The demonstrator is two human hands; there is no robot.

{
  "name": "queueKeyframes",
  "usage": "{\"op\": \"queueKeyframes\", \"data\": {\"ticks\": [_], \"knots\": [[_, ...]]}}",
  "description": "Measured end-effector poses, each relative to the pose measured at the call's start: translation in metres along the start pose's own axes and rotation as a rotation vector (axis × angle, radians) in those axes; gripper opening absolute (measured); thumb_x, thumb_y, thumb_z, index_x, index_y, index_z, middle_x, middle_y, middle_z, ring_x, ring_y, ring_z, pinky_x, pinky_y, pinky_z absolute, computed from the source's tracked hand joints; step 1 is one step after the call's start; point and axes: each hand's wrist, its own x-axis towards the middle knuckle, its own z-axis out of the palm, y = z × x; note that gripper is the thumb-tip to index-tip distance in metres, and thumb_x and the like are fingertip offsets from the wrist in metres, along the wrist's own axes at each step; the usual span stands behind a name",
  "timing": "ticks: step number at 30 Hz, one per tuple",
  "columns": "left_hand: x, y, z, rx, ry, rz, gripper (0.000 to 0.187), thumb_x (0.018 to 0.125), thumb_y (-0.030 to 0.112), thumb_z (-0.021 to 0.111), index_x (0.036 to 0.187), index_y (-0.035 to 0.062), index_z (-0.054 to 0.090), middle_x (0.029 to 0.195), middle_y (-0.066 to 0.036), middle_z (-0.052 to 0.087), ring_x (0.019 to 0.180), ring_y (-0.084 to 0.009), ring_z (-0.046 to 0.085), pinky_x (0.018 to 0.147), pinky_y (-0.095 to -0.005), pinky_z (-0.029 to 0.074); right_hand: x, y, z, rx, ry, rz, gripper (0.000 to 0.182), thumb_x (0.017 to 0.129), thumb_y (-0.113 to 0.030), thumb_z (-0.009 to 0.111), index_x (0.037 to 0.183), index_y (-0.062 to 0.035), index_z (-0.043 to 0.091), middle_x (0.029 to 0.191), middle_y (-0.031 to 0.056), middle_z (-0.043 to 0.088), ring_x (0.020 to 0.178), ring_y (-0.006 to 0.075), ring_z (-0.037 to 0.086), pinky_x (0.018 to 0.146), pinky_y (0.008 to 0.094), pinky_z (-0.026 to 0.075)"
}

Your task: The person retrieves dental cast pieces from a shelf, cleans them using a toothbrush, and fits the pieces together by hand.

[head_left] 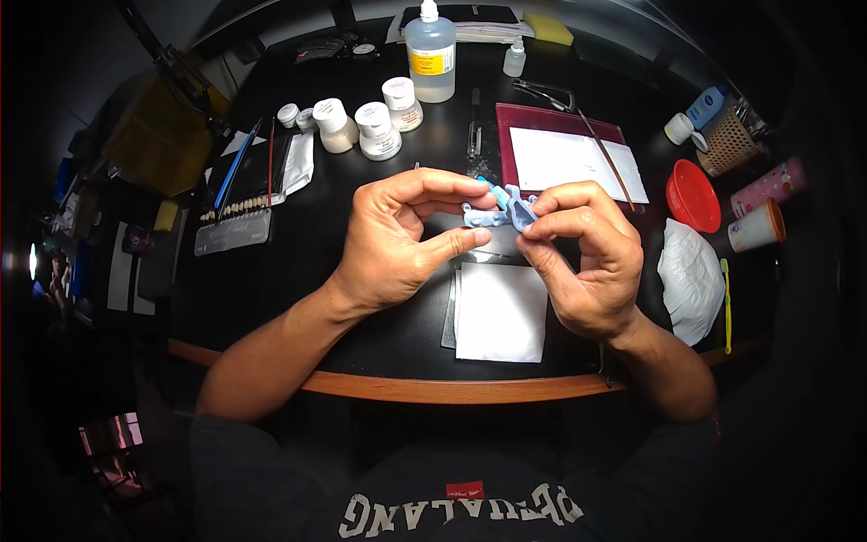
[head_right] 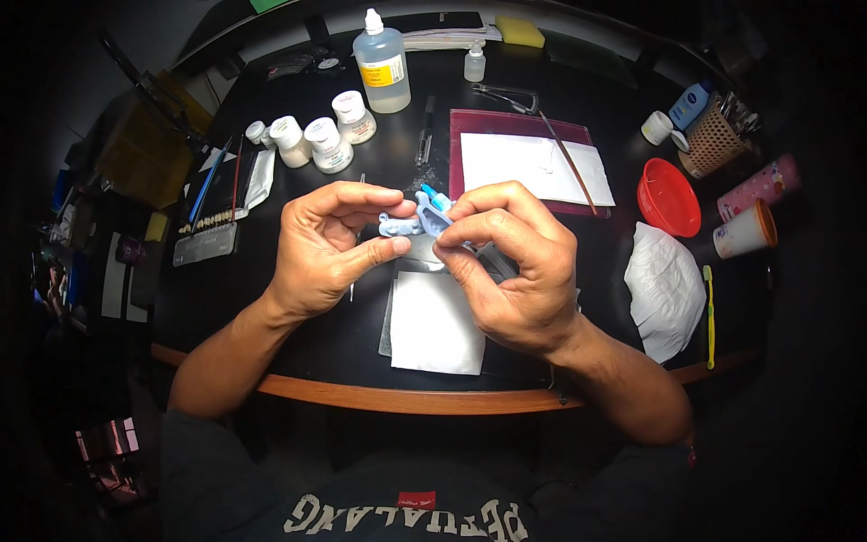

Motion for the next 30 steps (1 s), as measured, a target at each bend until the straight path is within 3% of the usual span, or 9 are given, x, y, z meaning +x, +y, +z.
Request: {"op": "queueKeyframes", "data": {"ticks": [7,19,30], "knots": [[0.0004,-0.0003,-0.0007,-0.007,0.001,0.004,0.04,0.083,-0.012,0.079,0.12,-0.0049,0.066,0.115,-0.017,0.072,0.113,-0.0214,0.07,0.104,-0.0349,0.057,0.0014,-0.0011,0.0003,-0.025,-0.02,-0.046,0.02,0.076,0.01,0.078,0.091,-0.0014,0.074,0.099,0.0114,0.067,0.086,0.017,0.07,0.071,0.0275,0.058],[0.0002,0.0027,0.0008,-0.013,0.012,-0.031,0.038,0.085,-0.011,0.078,0.12,-0.0053,0.066,0.113,-0.016,0.072,0.112,-0.0207,0.07,0.103,-0.034,0.057,0.0001,-0.0036,0.0008,-0.011,-0.015,-0.032,0.02,0.075,0.009,0.079,0.091,-0.0009,0.074,0.098,0.0109,0.066,0.084,0.0161,0.07,0.069,0.0273,0.058],[-0.0001,0.002,0.0013,-0.054,0.019,-0.055,0.039,0.086,-0.007,0.079,0.122,-0.0058,0.065,0.108,-0.013,0.071,0.104,-0.0174,0.071,0.095,-0.0307,0.058,0.0018,-0.0018,0.0004,-0.009,-0.033,-0.04,0.019,0.079,0.006,0.079,0.096,-0.0009,0.073,0.097,0.0112,0.072,0.08,0.0142,0.067,0.065,0.0256,0.052]]}}
